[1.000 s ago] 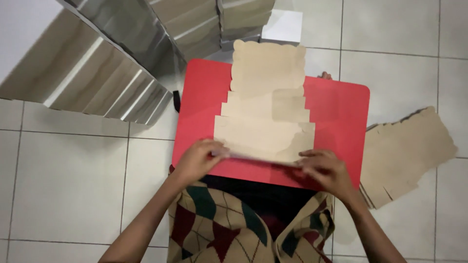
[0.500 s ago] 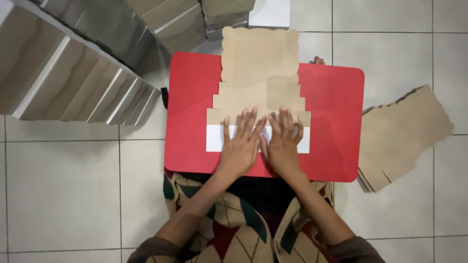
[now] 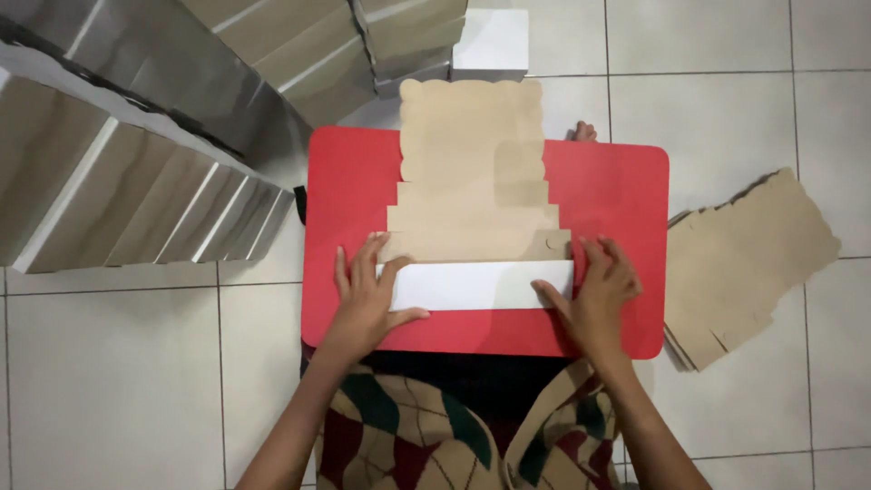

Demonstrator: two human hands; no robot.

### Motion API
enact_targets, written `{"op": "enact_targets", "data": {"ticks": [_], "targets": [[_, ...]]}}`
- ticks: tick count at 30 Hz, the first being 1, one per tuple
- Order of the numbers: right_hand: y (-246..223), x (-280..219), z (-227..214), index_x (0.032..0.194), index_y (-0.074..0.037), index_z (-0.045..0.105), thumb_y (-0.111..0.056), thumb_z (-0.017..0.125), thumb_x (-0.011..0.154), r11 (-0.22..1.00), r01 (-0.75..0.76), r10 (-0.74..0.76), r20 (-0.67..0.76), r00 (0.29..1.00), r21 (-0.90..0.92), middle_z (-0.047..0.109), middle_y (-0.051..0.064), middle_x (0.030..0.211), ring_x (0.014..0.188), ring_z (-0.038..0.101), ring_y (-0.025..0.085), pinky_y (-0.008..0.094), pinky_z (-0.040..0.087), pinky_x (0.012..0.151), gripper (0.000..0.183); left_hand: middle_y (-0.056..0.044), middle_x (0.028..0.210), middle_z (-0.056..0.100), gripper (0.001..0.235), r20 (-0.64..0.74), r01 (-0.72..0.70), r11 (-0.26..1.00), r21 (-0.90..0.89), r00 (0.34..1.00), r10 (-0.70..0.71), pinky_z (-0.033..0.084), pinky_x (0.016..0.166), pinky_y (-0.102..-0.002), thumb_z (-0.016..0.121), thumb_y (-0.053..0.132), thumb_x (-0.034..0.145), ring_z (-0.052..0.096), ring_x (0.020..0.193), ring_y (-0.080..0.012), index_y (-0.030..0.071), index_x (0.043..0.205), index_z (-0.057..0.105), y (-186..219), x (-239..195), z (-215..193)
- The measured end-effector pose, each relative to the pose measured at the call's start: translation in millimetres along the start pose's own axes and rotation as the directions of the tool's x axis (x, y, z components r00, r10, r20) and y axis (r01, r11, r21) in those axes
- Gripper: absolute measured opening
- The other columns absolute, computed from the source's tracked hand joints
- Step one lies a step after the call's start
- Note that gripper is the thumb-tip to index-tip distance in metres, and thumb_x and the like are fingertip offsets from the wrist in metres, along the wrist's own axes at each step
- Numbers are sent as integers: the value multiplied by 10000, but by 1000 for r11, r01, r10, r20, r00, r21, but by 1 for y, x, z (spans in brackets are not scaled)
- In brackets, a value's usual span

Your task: The person assembles small white cardboard boxes by folding flat pieces, inserting tabs into slots, and pressing the edges to form the box shape. The person repeats this process for multiple boxes, stacking the finished ones on the floor.

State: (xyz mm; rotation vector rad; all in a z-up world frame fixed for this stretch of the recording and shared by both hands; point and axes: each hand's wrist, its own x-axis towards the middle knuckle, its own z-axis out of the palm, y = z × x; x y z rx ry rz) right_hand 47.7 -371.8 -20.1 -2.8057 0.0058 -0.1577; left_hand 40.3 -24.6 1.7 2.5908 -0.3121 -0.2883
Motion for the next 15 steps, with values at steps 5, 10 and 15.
{"op": "enact_targets", "data": {"ticks": [5, 10, 15], "targets": [[24, -12, -12, 1098, -180, 703, -382, 931, 697, 950, 22, -47, 74, 996, 310, 524, 71, 1187, 1144, 557, 302, 436, 410, 970, 503, -85, 1377, 411, 364, -149, -91, 990, -108, 986, 74, 178, 1189, -658, 792, 362, 834, 334, 1452, -379, 194, 1120, 641, -11, -17, 8], [12, -22, -41, 904, -180, 810, 44, 738, 840, 880, -64, -27, 183, 983, 471, 608, 69, 1130, 1042, 675, 284, 437, 541, 957, 244, -55, 1290, 560, 255, -327, -229, 950, -210, 933, 152, 340, 1150, -620, 721, -13, 818, 533, 1341, -372, 238, 849, 758, 2, -42, 14], [-15, -39, -46, 1247, -7, 608, -161, 470, 1098, 748, -195, 207, 57, 977, 634, 729, 149, 1123, 959, 723, 219, 322, 588, 872, 255, -254, 1647, 278, 314, -458, -165, 579, -799, 791, -406, 316, 1278, -461, 313, 34, 1097, 328, 1539, -354, 40, 1392, 420, 32, -50, 35]]}}
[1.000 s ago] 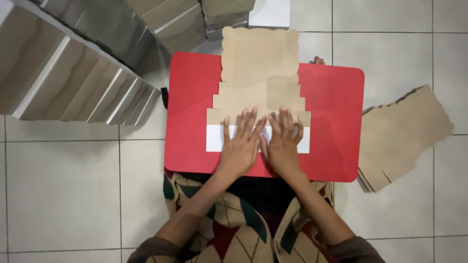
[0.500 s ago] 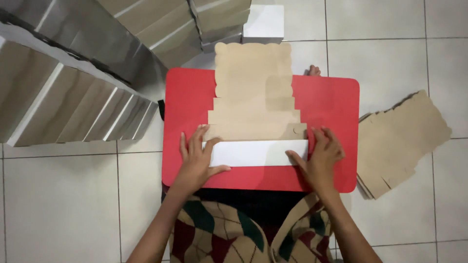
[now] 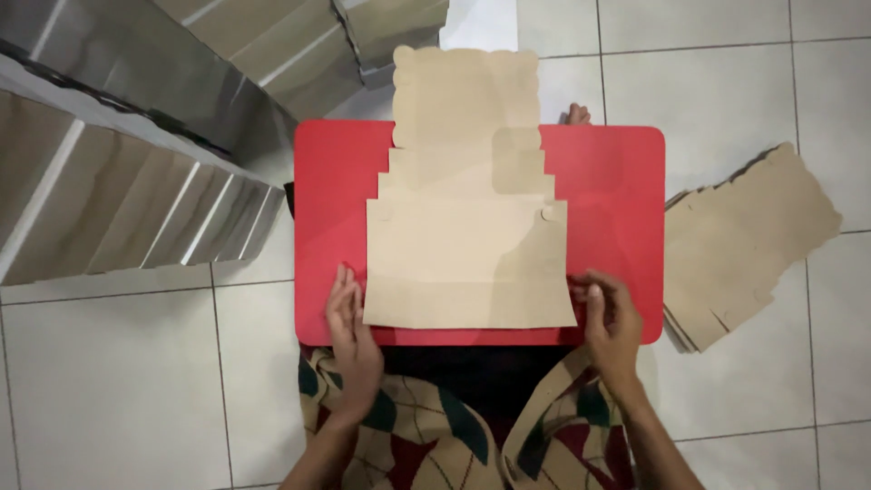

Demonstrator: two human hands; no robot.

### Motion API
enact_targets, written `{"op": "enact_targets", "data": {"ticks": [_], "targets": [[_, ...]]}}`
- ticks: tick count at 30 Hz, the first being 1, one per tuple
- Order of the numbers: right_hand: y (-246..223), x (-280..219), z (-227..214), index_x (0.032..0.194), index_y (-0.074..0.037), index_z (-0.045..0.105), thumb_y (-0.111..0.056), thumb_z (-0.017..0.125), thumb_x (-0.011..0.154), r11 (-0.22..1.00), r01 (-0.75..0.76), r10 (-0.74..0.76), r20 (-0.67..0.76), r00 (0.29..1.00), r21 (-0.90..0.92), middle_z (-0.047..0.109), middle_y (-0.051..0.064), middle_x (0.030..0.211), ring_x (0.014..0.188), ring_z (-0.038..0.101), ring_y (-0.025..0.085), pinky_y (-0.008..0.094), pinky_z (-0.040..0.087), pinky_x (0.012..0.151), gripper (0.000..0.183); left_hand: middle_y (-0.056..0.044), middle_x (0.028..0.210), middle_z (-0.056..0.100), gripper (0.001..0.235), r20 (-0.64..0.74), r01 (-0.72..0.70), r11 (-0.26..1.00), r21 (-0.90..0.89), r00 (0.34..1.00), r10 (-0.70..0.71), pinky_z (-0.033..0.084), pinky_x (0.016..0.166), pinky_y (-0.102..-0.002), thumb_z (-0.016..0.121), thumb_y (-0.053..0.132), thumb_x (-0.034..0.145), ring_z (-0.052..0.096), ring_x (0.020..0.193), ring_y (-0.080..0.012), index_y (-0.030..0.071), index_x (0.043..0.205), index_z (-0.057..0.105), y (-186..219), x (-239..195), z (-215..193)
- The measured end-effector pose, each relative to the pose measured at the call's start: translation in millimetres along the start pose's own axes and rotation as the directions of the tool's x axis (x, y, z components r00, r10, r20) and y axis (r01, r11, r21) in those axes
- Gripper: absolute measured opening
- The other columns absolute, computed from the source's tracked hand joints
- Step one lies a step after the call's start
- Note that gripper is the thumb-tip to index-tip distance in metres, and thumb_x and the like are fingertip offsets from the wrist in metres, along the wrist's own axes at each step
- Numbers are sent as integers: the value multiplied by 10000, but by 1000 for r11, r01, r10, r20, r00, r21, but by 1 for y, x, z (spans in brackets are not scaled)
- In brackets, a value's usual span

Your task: The person assembles small white cardboard boxes by folding flat pieces, inserting tabs into slots, and pressing the edges to form the box shape. The person repeats this process for multiple boxes, stacking the finished ones on the floor.

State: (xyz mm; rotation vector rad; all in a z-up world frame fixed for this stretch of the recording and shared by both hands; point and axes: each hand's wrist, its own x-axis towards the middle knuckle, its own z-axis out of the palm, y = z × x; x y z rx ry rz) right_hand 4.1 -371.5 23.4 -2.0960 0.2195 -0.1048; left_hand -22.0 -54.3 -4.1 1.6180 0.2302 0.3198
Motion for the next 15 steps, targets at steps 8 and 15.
{"op": "enact_targets", "data": {"ticks": [8, 15], "targets": [[5, -6, 34, 1432, 1, 405, 60, 639, 941, 887, -138, 189, -75, 979, 440, 557, 205, 1376, 1162, 597, 266, 408, 545, 985, 548, -266, 1588, 340, 488, -201, 341, 896, -285, 892, -404, 357, 1196, -498, 438, 35, 1032, 330, 1493, -410, -7, 1505, 325, 23, 13, 36], [-7, -1, 45, 1468, -11, 461, 100, 678, 867, 767, -252, 338, -38, 940, 590, 655, 120, 1231, 923, 638, 98, 224, 565, 837, 649, -200, 1459, 572, 569, -196, 575, 803, -155, 779, -595, 484, 1073, -459, 736, 114, 916, 556, 1334, -273, -7, 1436, 541, -4, 6, 47]]}}
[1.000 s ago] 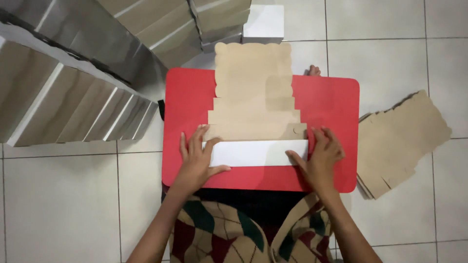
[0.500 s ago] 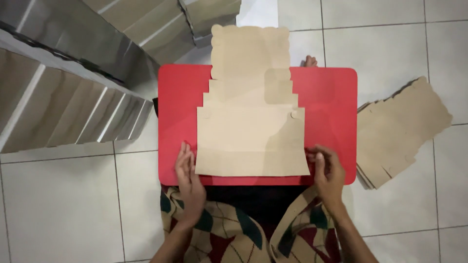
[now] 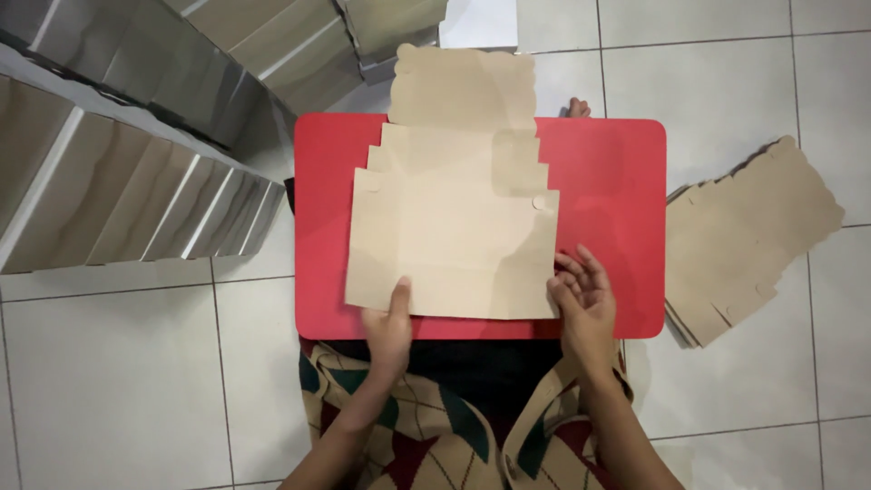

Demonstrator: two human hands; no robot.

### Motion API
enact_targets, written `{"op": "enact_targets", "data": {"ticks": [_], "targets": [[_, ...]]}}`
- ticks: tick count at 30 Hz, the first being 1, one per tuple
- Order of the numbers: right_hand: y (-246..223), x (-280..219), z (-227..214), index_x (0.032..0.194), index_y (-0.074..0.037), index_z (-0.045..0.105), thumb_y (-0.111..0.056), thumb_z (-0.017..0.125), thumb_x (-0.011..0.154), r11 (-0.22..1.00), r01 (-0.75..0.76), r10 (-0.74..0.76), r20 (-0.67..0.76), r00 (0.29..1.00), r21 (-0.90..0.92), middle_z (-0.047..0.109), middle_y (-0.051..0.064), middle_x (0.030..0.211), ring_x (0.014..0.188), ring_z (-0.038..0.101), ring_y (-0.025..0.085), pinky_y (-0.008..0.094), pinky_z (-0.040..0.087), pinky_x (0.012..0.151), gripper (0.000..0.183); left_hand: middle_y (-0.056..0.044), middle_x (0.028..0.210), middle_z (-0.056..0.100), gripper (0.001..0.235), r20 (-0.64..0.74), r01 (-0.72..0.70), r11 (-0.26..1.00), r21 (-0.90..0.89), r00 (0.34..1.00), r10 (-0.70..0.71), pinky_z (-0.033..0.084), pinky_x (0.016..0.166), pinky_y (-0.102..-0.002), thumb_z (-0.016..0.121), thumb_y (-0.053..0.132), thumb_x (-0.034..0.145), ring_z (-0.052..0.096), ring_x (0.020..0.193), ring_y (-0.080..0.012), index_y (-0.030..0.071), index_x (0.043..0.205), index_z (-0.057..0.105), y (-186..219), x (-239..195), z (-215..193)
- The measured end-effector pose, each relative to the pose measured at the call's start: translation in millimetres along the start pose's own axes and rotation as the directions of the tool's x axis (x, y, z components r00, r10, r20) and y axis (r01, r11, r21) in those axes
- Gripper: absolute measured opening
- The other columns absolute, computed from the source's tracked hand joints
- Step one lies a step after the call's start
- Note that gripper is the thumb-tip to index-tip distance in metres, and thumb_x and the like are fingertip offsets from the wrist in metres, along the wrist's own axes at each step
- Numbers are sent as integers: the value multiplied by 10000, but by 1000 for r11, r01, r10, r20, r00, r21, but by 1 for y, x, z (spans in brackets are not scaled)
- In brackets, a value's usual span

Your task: The person assembles small white cardboard boxes by folding flat pieces, inserting tabs into slots, and pressing the edges to form the box shape. The person repeats this process for multiple boxes, stacking the finished ones on the floor.

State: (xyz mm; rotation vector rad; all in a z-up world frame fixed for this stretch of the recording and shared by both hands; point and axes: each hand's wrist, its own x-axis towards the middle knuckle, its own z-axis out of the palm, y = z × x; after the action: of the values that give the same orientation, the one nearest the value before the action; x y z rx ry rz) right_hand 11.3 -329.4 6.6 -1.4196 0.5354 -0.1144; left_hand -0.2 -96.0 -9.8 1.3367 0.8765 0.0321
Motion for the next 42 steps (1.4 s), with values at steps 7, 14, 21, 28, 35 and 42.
{"op": "enact_targets", "data": {"ticks": [7, 14, 21, 28, 35, 42], "targets": [[-2, 5, -2, 1434, -21, 524, 51, 643, 900, 1000, -12, 12, -88, 996, -1, 660, 98, 1165, 939, 616, 99, 234, 537, 853, 551, -293, 1593, 306, 707, 294, -477, 850, 223, 864, 408, 235, 1217, -557, 550, -38, 934, 294, 1488, -442, -45, 1568, 239, -1, 0, -3], [11, 25, -10, 1576, -63, 378, -366, 567, 929, 965, -76, 29, 184, 983, 250, 660, 169, 1114, 1014, 661, 203, 345, 573, 885, 739, -360, 1632, 202, 867, 710, -822, 472, 318, 536, 456, 154, 1198, -644, 524, -84, 749, 176, 1504, -563, -112, 1563, 226, 28, -2, 0], [-21, 36, 27, 1624, -43, 283, -887, 238, 804, 940, -221, 38, 567, 823, 258, 433, 130, 1514, 1417, 388, 254, 457, 317, 1212, 1177, -380, 1649, 40, 1082, 878, -911, 229, 343, 398, 268, 26, 1251, -592, 840, 393, 653, 21, 1557, -514, -26, 1480, 281, 58, 15, 17], [-27, 64, 56, 1646, -108, 160, -931, -14, 823, 951, 279, -55, 817, 575, -133, 25, 66, 1737, 1585, -60, 316, 484, -79, 1265, 1177, -283, 1684, 9, 1528, 897, -899, -2, 438, 437, 64, -52, 1257, -591, 794, 831, 547, -36, 1573, -424, -24, 1600, 91, 49, 35, 31], [21, 58, 76, 1660, -119, 187, -936, 144, 832, -15, 832, -53, 831, 553, -555, 174, 207, 1709, 1600, 69, 361, 594, -21, 1252, 1163, -286, 1680, 11, 1629, 902, -884, -193, 427, 432, 19, -81, 1245, -622, 694, 978, 458, -62, 1571, -417, 2, 1610, 82, 44, 36, 38], [-21, 71, 62, 1566, -44, 378, -599, 209, 1011, 956, 235, -92, 583, 807, -174, 426, 157, 1600, 1522, 322, 328, 494, 163, 1277, 803, -343, 1664, -31, 1499, 943, -874, 393, 286, 330, 48, 18, 1221, -666, 779, 774, 578, -36, 1548, -504, -59, 1593, 57, 86, 45, 20]]}}
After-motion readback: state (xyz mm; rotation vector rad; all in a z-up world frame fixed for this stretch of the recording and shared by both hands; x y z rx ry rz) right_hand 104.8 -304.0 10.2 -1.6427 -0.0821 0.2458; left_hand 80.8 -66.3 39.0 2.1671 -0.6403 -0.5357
